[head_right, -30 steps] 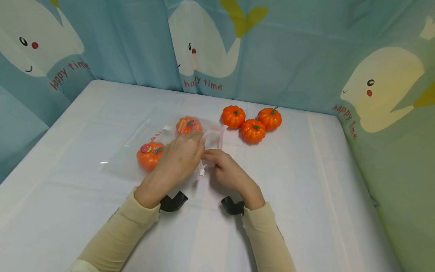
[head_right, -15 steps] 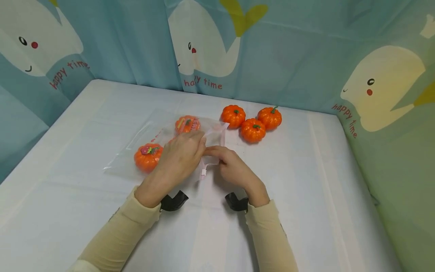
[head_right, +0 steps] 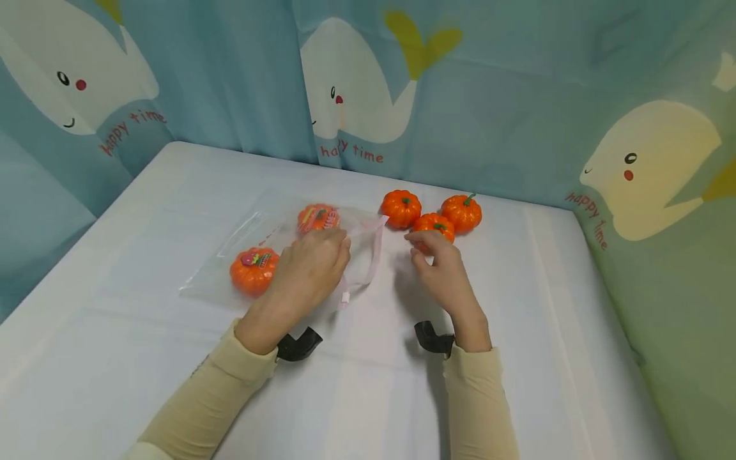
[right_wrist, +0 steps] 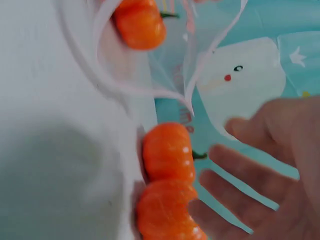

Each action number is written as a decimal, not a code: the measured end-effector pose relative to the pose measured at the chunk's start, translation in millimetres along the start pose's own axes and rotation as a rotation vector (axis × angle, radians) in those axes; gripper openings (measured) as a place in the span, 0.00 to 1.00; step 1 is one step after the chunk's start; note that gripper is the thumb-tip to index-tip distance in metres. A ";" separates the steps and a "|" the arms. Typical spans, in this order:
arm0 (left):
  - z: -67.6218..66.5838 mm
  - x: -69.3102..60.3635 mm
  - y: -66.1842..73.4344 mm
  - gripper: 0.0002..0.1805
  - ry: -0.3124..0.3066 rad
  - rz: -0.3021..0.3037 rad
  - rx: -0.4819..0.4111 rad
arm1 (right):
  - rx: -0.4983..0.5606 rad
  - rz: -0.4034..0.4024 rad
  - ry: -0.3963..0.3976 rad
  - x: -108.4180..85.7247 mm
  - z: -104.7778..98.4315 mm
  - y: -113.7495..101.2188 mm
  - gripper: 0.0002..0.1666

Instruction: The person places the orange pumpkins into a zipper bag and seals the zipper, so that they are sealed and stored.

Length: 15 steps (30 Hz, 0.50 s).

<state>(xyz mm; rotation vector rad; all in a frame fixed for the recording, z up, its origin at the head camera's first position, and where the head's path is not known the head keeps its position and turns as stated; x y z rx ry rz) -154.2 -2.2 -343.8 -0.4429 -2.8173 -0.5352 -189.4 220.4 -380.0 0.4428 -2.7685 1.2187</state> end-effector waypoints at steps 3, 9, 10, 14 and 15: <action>-0.6 -0.3 -2.7 0.16 0.011 -0.007 0.015 | -0.067 -0.006 0.122 6.8 -5.6 2.7 0.16; 2.7 -1.5 -2.8 0.15 -0.034 -0.017 0.015 | -0.119 0.082 0.289 11.9 -6.9 20.4 0.20; 3.0 -1.5 -2.6 0.16 -0.039 -0.015 0.016 | -0.124 0.093 0.293 12.5 -6.1 23.5 0.21; 2.8 0.2 -2.2 0.16 -0.031 0.002 0.037 | -0.128 0.125 0.233 17.4 -1.2 30.3 0.28; 2.3 1.0 -2.2 0.16 -0.030 0.002 0.041 | -0.132 0.127 0.212 19.2 0.2 31.0 0.29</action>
Point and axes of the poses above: each hand's wrist, its own x-axis towards the middle knuckle, its own z-axis out of the palm, y = z × x, the point moved 2 cm from there along x, towards the middle knuckle, and after that the axes turned 1 degree about -y, right-handed, at the moved point
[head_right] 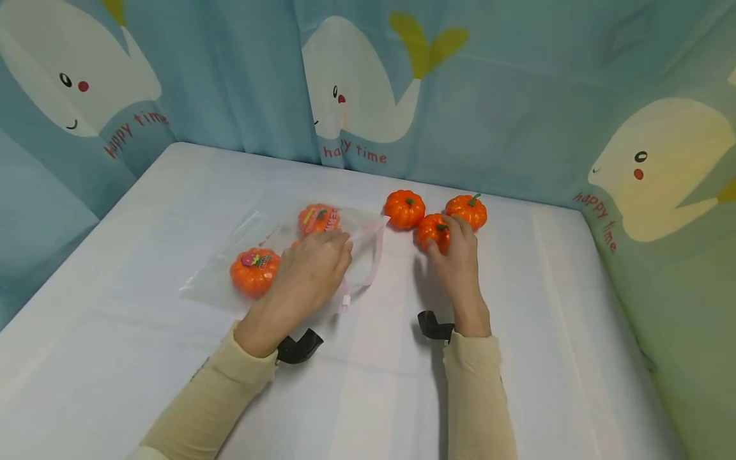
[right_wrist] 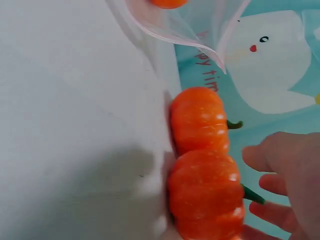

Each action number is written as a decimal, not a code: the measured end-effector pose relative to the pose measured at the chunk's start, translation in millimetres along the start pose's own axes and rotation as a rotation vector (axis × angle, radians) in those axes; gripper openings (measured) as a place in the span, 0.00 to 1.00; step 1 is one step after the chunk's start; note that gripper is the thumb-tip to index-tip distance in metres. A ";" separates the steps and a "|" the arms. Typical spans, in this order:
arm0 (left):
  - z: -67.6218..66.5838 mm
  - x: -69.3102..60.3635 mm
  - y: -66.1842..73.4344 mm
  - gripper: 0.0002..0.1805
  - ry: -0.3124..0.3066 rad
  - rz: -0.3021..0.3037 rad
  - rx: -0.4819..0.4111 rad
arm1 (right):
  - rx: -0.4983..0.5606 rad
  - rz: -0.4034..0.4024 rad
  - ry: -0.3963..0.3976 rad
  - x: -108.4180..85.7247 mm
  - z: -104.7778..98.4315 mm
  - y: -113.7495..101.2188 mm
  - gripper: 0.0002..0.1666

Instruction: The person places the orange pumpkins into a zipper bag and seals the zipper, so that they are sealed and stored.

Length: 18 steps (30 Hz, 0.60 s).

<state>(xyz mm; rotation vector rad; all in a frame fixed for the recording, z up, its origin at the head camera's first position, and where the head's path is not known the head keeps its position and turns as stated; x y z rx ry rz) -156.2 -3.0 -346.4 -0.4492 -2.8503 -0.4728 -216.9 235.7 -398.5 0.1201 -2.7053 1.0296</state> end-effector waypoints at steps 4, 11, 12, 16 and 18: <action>0.8 -0.1 0.6 0.15 -0.016 -0.005 0.005 | -0.043 0.017 -0.045 -0.3 5.7 2.0 0.32; -1.4 0.6 1.3 0.14 -0.023 0.001 0.005 | -0.112 0.093 -0.041 -2.2 9.4 3.4 0.34; -1.4 0.5 1.3 0.14 -0.022 0.003 0.006 | -0.119 0.098 -0.046 -2.8 10.0 3.2 0.34; -0.5 -0.9 0.9 0.14 -0.027 0.004 0.002 | -0.144 0.102 -0.067 -5.4 12.8 4.2 0.37; 0.7 -1.8 0.6 0.15 -0.037 -0.001 0.001 | -0.160 0.107 -0.077 -7.3 13.7 4.4 0.38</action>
Point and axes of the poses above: each hand's wrist, its own x-axis towards the middle knuckle, its own z-axis out of the palm, y = z × x, the point moved 2 cm from there along x, towards the middle knuckle, and after that the axes turned 1 degree about -y, right-handed, at the moved point
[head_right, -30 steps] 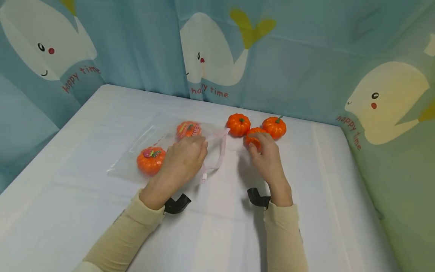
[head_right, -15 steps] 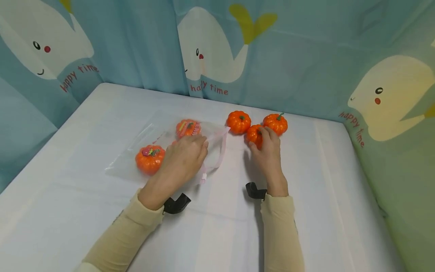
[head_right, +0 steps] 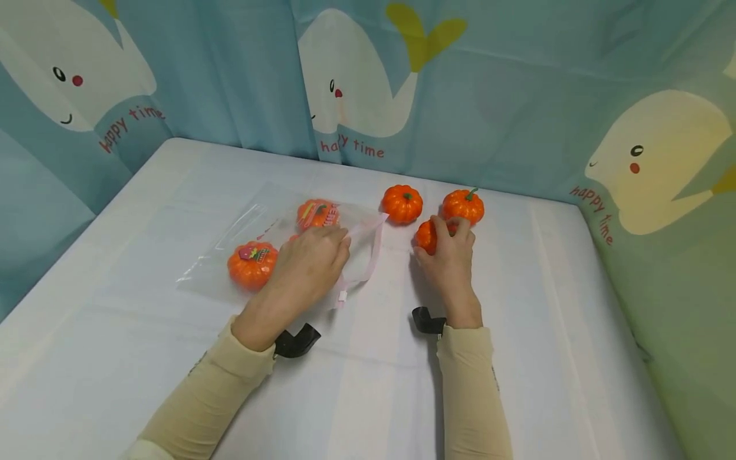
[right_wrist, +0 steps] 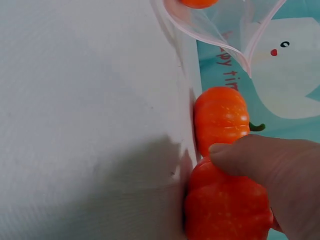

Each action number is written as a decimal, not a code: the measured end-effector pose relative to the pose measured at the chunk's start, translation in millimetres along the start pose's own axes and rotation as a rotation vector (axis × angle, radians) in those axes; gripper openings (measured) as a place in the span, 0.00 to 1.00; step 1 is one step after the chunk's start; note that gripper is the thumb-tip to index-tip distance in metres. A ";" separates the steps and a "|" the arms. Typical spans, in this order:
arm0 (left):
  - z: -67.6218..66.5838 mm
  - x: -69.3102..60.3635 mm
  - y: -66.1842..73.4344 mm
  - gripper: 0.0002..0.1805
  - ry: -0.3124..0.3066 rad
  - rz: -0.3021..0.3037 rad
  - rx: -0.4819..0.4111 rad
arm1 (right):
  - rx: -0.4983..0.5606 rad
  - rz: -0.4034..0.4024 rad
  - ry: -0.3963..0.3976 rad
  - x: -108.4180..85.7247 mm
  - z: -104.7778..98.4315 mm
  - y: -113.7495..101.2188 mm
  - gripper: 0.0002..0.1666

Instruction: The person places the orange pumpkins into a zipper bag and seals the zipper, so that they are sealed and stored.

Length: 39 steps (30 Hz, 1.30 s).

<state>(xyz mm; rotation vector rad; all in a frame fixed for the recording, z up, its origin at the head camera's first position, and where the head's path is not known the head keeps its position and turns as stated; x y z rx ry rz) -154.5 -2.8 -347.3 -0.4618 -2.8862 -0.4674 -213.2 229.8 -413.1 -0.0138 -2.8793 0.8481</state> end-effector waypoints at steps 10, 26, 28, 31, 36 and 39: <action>0.6 0.8 -0.4 0.14 -0.016 -0.014 -0.009 | 0.001 0.021 -0.010 -1.2 -4.5 -1.1 0.38; 0.7 -0.1 0.5 0.14 -0.033 -0.011 -0.010 | 0.045 -0.012 -0.038 -4.2 -9.8 -1.3 0.38; 1.1 -0.3 0.3 0.14 -0.039 -0.017 -0.018 | 0.046 -0.008 -0.053 -5.4 -9.7 -2.8 0.37; 1.0 -0.7 -0.1 0.14 -0.047 -0.024 -0.028 | 0.040 0.003 -0.085 -6.7 -8.7 -5.8 0.37; -0.7 -0.4 -0.4 0.15 -0.052 -0.035 -0.036 | 0.047 0.008 -0.128 -6.9 -8.5 -8.4 0.40; -0.7 -1.1 -0.7 0.15 -0.054 -0.033 -0.044 | 0.086 -0.007 -0.140 -7.1 -10.5 -5.9 0.41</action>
Point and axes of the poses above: each hand's wrist, its own x-axis towards the middle knuckle, its own z-axis out of the palm, y = z × x, the point moved 2 cm from there along x, towards the middle knuckle, and after that the axes turned 1 degree about -y, right-handed, at the moved point
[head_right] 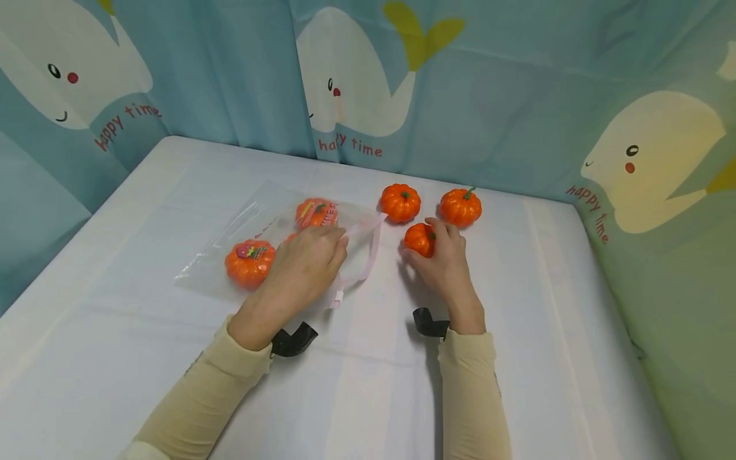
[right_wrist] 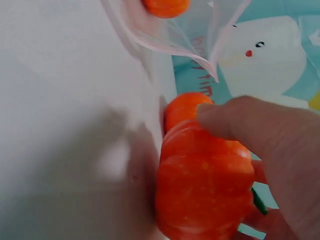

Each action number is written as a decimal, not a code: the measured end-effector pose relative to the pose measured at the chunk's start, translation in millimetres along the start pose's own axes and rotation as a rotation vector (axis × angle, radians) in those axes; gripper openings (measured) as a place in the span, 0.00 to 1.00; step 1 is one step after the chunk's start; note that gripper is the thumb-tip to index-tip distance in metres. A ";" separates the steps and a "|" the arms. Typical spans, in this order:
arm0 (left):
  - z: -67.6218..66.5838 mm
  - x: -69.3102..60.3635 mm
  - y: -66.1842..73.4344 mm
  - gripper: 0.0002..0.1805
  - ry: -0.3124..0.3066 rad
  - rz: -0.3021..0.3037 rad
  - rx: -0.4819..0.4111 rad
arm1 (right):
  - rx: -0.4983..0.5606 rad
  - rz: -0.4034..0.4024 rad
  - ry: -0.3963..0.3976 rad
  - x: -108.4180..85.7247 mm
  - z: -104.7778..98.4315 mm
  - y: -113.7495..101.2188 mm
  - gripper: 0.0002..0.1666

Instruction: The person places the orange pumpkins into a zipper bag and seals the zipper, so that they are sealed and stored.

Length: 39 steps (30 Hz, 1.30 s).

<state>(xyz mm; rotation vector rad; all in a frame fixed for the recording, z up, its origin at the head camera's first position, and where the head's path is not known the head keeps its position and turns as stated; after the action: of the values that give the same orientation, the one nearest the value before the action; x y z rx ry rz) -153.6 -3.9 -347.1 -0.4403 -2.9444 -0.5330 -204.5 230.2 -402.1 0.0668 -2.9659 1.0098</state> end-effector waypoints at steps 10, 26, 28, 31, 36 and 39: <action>0.4 -1.5 -0.5 0.15 0.009 0.009 0.008 | 0.057 -0.004 -0.085 -4.6 -6.0 4.7 0.42; 0.7 -0.9 -1.7 0.15 0.017 0.008 0.002 | 0.065 0.011 -0.178 -6.3 -8.7 0.1 0.43; 0.6 -0.7 -2.0 0.15 0.014 0.006 0.003 | 0.091 0.005 -0.200 -7.6 -9.0 -1.4 0.42; 1.1 -1.2 -2.3 0.16 0.010 0.009 0.002 | 0.118 -0.013 -0.241 -10.4 -8.9 -4.1 0.41; 2.1 -1.4 -2.5 0.16 0.014 0.017 -0.002 | 0.124 -0.074 -0.270 -14.4 -8.6 -11.0 0.38; 1.9 -1.2 -2.1 0.16 0.018 0.018 -0.002 | 0.116 -0.100 -0.286 -16.1 -8.8 -16.1 0.37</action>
<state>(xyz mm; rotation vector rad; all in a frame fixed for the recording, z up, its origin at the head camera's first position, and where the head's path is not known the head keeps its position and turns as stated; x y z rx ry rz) -153.2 -5.4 -349.7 -0.4596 -2.9198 -0.5356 -187.8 223.4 -385.7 0.3885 -3.1072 1.2556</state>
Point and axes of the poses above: each hand's wrist, its own x-axis towards the middle knuckle, its own z-axis out of the palm, y = z × x, the point moved 2 cm from there along x, towards the middle knuckle, and after that the axes turned 1 degree about -y, right-handed, at the moved point
